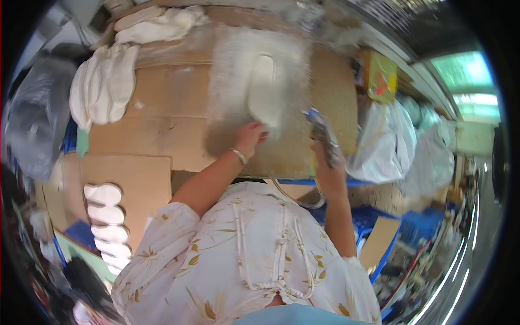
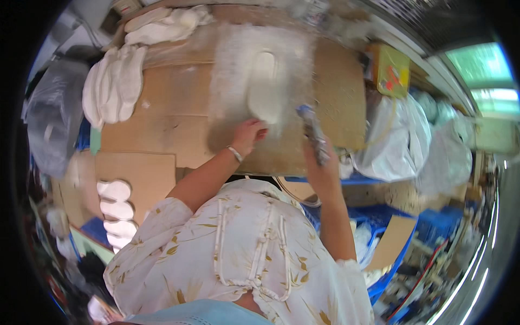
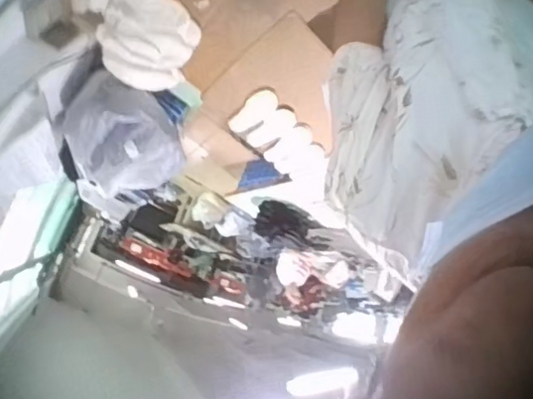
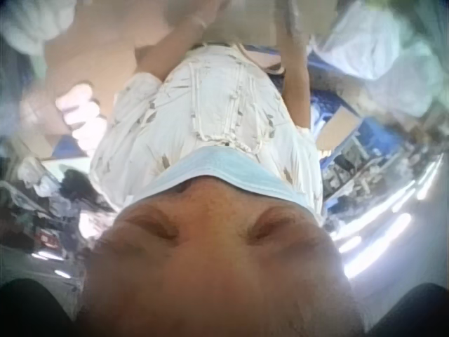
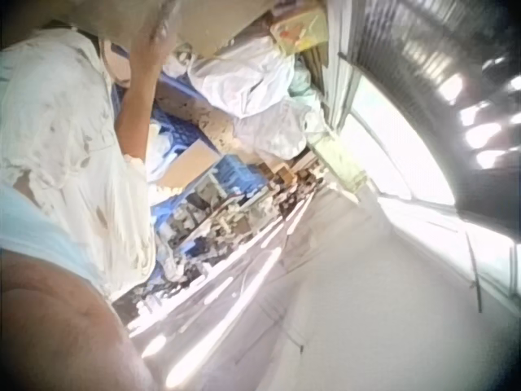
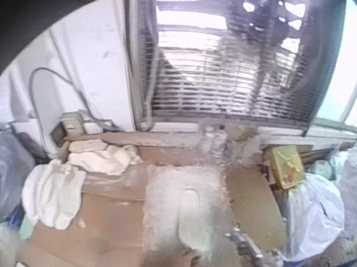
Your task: Applying adhesive using a spray gun to shoe insole components in a manufacturing setting.
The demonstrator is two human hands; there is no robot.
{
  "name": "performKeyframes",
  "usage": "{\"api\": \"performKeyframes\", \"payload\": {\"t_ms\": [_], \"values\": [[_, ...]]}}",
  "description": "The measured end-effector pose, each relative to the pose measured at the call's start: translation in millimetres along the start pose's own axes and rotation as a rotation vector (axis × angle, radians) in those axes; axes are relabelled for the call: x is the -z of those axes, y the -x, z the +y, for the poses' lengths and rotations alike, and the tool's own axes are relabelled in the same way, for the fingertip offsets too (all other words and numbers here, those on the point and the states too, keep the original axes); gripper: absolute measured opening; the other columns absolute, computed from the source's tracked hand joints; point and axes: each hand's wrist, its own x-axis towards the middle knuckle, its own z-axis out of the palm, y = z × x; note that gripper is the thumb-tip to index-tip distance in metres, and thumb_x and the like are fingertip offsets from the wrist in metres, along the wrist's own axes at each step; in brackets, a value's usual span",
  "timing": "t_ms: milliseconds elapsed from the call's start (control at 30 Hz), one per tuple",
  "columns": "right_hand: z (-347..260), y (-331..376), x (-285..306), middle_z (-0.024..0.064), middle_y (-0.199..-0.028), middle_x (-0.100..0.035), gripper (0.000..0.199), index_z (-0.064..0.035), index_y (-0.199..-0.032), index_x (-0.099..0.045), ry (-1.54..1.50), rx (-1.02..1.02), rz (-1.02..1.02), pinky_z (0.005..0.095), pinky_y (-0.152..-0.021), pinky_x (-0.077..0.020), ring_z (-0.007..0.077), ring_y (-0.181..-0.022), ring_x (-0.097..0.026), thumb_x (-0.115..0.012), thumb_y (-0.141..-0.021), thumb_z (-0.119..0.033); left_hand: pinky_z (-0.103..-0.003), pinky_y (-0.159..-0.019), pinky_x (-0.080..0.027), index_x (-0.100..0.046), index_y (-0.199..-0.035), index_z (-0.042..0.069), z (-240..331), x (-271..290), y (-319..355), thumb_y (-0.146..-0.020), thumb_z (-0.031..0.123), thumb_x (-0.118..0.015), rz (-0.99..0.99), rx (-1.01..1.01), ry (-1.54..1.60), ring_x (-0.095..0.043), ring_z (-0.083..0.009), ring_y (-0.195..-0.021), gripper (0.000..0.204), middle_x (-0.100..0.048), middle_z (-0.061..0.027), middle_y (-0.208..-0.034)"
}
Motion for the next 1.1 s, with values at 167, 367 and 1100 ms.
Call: {"api": "performKeyframes", "payload": {"t_ms": [167, 367, 1100], "values": [[-24, 23, 14, -0.0002, -0.086, -0.059, 0.021, -0.0064, -0.108, -0.055, -0.301, -0.075, -0.029, 0.0194, -0.040, -0.0286, 0.0010, -0.048, -0.038, -0.046, -0.094, -0.020, -0.030, -0.087, -0.048, -0.058, -0.092, 0.005, 86, 6, 50, -0.087, 0.011, -0.056, -0.249, -0.337, 0.278, -0.057, -0.0137, -0.096, 0.008, -0.061, -0.0019, -0.098], [-13, 23, -4, 0.0012, -0.090, -0.058, 0.022, -0.0062, -0.109, -0.053, -0.217, -0.114, -0.209, 0.0181, -0.036, -0.0258, 0.0005, -0.041, -0.035, -0.046, -0.094, -0.020, -0.037, -0.091, -0.049, -0.056, -0.096, 0.003, 145, 98, 121, -0.086, 0.007, -0.054, -0.314, -0.615, 0.811, -0.060, -0.0215, -0.096, 0.011, -0.061, -0.0100, -0.100], [-77, 1, -109, -0.0006, -0.074, -0.056, 0.022, -0.0027, -0.101, -0.058, 0.059, -0.170, -0.542, 0.0216, -0.037, -0.0253, 0.0015, -0.041, -0.032, -0.051, -0.093, -0.022, -0.034, -0.078, -0.050, -0.054, -0.085, 0.002, 70, 540, 167, -0.082, 0.005, -0.056, 1.148, -1.136, 0.263, -0.057, -0.0188, -0.081, 0.005, -0.057, -0.0076, -0.086]]}}
